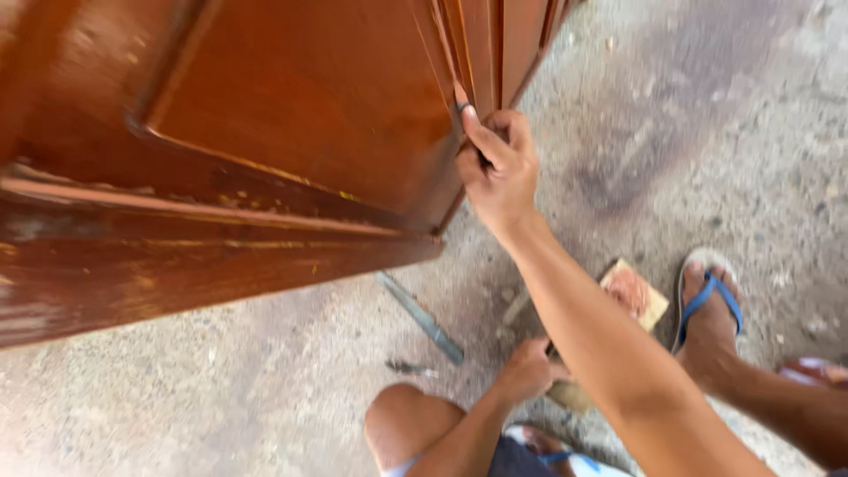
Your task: The person sits on the floor holding a board with pink wood filler and uses a small stick to scoop filler and press it into scratches and dents on the panels and edges of a wooden cabinet door, repeating the scooping and dabbing over several damaged spots.
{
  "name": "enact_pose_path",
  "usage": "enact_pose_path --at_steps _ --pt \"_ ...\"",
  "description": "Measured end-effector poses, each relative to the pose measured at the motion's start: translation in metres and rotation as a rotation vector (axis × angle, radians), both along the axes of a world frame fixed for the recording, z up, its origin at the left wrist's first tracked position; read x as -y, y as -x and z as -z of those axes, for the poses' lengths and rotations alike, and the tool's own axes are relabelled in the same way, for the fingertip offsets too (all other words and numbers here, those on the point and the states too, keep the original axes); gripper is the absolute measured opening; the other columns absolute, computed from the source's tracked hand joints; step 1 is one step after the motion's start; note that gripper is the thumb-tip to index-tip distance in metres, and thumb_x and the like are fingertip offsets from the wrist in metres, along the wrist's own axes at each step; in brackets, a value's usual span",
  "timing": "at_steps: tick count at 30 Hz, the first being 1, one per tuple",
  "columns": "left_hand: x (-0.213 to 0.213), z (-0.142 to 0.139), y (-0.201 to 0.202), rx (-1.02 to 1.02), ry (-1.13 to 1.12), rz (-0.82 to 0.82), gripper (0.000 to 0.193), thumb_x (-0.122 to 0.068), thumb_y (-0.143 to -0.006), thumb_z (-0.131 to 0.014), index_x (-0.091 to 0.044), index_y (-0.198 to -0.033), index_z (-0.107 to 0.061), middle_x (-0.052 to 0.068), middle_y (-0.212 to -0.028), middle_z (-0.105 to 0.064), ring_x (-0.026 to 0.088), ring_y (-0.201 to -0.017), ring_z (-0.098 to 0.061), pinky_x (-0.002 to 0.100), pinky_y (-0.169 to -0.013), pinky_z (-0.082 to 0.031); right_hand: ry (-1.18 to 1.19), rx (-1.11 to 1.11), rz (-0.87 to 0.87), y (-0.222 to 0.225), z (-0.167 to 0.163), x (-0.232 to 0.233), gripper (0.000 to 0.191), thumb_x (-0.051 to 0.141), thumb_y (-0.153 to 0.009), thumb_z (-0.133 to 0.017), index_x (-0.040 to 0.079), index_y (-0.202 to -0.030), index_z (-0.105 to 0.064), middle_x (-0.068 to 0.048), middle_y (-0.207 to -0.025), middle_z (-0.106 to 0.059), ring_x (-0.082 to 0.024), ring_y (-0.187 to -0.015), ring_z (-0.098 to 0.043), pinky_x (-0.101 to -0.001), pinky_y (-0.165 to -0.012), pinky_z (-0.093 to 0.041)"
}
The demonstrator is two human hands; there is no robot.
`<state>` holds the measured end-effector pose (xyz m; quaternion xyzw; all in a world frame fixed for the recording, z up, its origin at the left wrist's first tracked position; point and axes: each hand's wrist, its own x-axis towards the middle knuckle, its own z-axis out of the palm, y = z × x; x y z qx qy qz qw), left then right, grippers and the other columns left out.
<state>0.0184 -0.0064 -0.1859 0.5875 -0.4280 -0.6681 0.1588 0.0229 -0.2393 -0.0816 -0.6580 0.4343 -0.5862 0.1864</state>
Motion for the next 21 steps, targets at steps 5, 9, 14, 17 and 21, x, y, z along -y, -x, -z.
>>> enact_pose_path --at_steps 5,9,14,17,21 --pt "-0.006 0.017 0.002 0.070 0.423 0.015 0.051 -0.013 -0.078 -0.091 0.003 -0.124 -0.076 0.032 -0.115 -0.070 0.043 -0.108 -0.057 0.046 -0.094 -0.042 -0.041 0.054 -0.023 0.012 0.005 -0.025 0.035 -0.005 -0.094 -0.071 0.009 -0.126 -0.074 -0.004 -0.102 -0.057 -0.015 -0.085 -0.055 -0.0270 -0.065 -0.046" --pt "-0.003 0.019 0.007 -0.141 -0.119 -0.175 0.073 -0.014 -0.072 -0.083 0.005 -0.138 -0.057 0.022 -0.109 -0.075 0.024 -0.092 -0.071 0.033 -0.087 -0.057 0.191 0.098 -0.027 0.012 -0.040 -0.011 0.036 -0.006 -0.099 -0.073 0.009 -0.132 -0.071 -0.004 -0.104 -0.056 -0.011 -0.080 -0.056 -0.0236 -0.061 -0.046" --pt "0.004 0.003 0.008 -0.086 -0.255 -0.194 0.066 -0.011 -0.073 -0.080 -0.002 -0.136 -0.060 0.011 -0.112 -0.068 0.021 -0.091 -0.071 0.037 -0.079 -0.061 0.213 0.065 -0.020 -0.005 -0.046 0.012 0.047 -0.009 -0.095 -0.070 0.013 -0.136 -0.069 -0.006 -0.105 -0.055 -0.014 -0.084 -0.058 -0.0251 -0.067 -0.053" --pt "0.001 -0.001 0.004 -0.210 -0.040 -0.157 0.049 -0.015 -0.079 -0.080 0.005 -0.122 -0.072 0.016 -0.109 -0.077 0.019 -0.092 -0.072 0.031 -0.083 -0.057 0.063 0.095 0.001 -0.006 -0.004 0.002 0.049 -0.009 -0.090 -0.069 0.016 -0.132 -0.071 -0.007 -0.107 -0.056 -0.016 -0.084 -0.058 -0.0287 -0.071 -0.052" --pt "-0.005 0.005 -0.001 -0.010 -0.087 -0.096 0.049 -0.019 -0.076 -0.081 0.003 -0.120 -0.072 0.018 -0.108 -0.076 0.020 -0.094 -0.070 0.032 -0.087 -0.055 0.006 0.006 0.009 -0.002 0.034 -0.009 0.047 -0.009 -0.088 -0.071 0.013 -0.130 -0.073 -0.007 -0.104 -0.058 -0.018 -0.087 -0.059 -0.0290 -0.070 -0.052"
